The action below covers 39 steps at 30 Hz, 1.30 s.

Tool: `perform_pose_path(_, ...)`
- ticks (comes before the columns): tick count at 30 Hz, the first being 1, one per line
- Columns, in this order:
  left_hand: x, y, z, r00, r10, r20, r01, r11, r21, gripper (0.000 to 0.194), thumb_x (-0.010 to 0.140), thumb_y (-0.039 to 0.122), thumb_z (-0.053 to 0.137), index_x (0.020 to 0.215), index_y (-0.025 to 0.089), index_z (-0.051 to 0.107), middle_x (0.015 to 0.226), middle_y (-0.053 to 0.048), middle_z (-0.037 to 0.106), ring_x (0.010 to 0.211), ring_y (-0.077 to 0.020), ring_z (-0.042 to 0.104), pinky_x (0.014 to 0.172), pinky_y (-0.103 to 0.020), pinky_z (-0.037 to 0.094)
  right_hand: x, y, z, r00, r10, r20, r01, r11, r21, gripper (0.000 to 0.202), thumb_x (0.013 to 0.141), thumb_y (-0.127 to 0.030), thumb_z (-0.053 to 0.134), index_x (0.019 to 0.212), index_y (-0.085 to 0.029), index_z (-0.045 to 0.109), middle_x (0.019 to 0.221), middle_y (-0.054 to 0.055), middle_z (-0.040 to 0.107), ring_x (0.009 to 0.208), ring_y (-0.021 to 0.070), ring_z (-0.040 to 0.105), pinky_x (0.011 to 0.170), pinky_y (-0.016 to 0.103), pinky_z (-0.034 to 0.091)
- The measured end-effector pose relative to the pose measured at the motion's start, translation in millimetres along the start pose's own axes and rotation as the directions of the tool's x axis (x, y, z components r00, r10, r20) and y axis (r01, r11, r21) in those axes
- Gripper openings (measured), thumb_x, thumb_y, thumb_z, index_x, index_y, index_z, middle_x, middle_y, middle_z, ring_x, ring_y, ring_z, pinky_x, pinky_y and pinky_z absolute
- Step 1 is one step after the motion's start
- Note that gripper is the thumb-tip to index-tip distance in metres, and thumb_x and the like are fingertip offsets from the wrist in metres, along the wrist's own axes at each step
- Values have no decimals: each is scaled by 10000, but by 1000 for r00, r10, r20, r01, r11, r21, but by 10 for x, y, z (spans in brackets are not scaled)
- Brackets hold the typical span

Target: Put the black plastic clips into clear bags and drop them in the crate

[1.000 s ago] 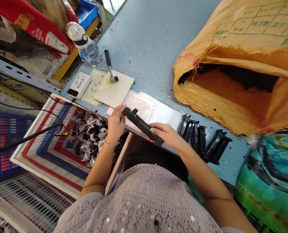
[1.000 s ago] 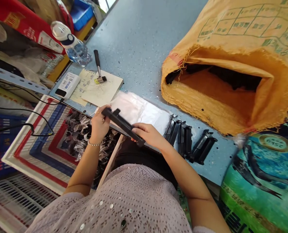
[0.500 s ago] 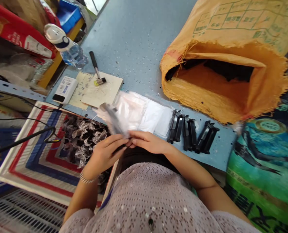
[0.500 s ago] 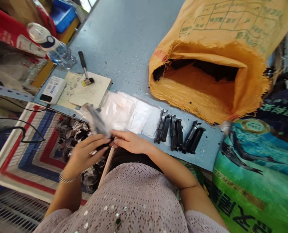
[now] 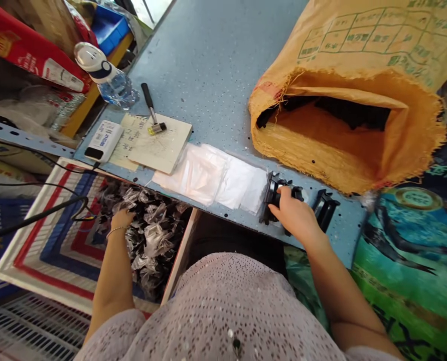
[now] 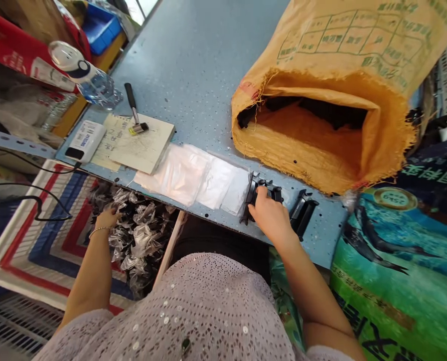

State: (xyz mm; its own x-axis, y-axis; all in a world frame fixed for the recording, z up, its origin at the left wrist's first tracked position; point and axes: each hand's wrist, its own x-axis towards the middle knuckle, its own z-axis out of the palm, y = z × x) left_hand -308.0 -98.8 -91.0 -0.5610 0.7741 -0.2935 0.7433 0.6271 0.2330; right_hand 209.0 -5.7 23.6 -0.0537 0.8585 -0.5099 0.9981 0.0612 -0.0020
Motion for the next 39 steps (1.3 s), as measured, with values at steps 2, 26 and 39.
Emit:
perform_pose_path(2, -79, 210, -71, 993, -65, -103, 62, 998, -30, 221, 819, 378, 598, 821, 160, 632, 754, -94, 679, 817, -286, 680, 815, -414, 547, -10, 92, 39, 1000, 20, -19, -18, 994, 105, 514, 984, -314, 542, 1427, -83, 422, 1030, 215, 768, 964, 389, 755, 807, 440, 525)
perform_pose_path(26, -297, 2007, 33, 741, 561, -368, -665, 687, -292, 342, 824, 40, 471, 1002, 178, 729, 1185, -128, 706, 1121, -255, 668, 1019, -433, 533, 900, -1247, 105, 952, -294, -88, 67, -84, 994, 371, 723, -284, 683, 1078, -188, 733, 941, 21, 715, 765, 147, 632, 665, 269, 520)
perform_pose_path(39, -587, 1918, 65, 641, 664, -385, -755, 635, -163, 422, 958, 61, 429, 1294, 179, 654, 1494, -190, 552, 1387, -322, 567, 1130, -524, 519, 858, -1218, 219, 820, -560, 114, -378, -383, 843, 676, 746, -248, 805, 1348, -267, 499, 992, 20, 755, 791, 201, 733, 647, 307, 593)
